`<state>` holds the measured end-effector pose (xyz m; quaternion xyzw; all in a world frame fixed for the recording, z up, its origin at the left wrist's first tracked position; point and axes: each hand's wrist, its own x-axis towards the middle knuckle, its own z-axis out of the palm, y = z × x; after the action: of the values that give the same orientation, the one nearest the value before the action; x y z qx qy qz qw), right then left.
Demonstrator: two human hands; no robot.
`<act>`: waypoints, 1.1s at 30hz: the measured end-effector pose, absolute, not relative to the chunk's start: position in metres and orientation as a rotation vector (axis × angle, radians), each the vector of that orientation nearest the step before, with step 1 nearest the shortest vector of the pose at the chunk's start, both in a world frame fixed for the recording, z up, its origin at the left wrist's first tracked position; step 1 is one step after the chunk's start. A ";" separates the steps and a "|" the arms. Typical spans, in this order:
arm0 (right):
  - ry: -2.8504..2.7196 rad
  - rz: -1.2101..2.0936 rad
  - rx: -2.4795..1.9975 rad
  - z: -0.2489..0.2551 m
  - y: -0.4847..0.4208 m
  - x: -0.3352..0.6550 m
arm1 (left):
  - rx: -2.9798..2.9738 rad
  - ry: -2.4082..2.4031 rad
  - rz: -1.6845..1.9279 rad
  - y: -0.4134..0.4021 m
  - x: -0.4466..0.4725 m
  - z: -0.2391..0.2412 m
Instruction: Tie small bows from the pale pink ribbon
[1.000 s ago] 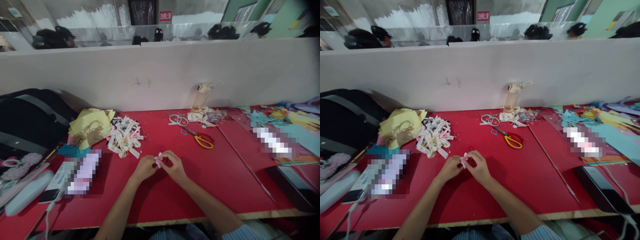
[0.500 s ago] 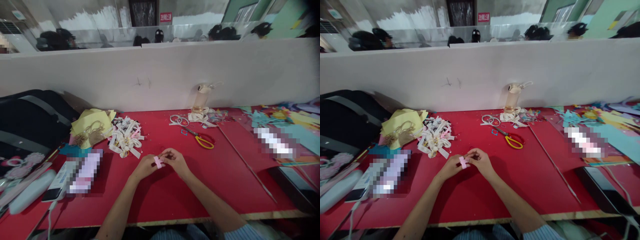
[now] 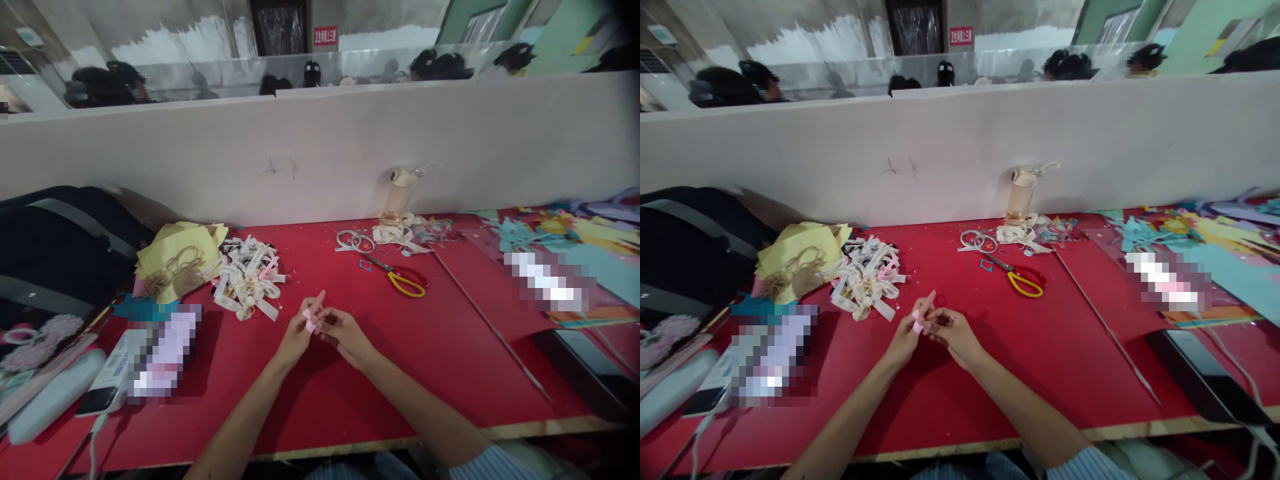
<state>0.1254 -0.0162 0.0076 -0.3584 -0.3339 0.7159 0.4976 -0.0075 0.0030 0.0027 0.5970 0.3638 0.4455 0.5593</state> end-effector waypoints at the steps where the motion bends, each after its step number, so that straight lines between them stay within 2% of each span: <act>1: -0.821 1.738 -0.870 0.007 -0.016 0.126 | 1.389 0.845 1.039 0.003 -0.007 0.002; 8: -1.127 1.279 -0.956 0.009 -0.014 0.126 | 1.143 0.811 1.021 -0.001 0.000 0.005; 14: -1.323 1.041 -1.032 0.008 -0.016 0.124 | 0.844 0.664 1.009 -0.003 0.006 0.010; 24: -1.492 0.862 -1.084 0.012 -0.016 0.127 | 0.606 0.473 0.942 -0.003 0.006 0.012; 33: -1.449 0.895 -1.122 0.014 -0.016 0.126 | 0.562 0.486 0.920 0.001 0.002 0.014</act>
<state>0.1257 -0.0160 0.0140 -0.4689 -0.6051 0.3737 0.5237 0.0022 0.0014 0.0144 0.2648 0.2292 0.4337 0.8302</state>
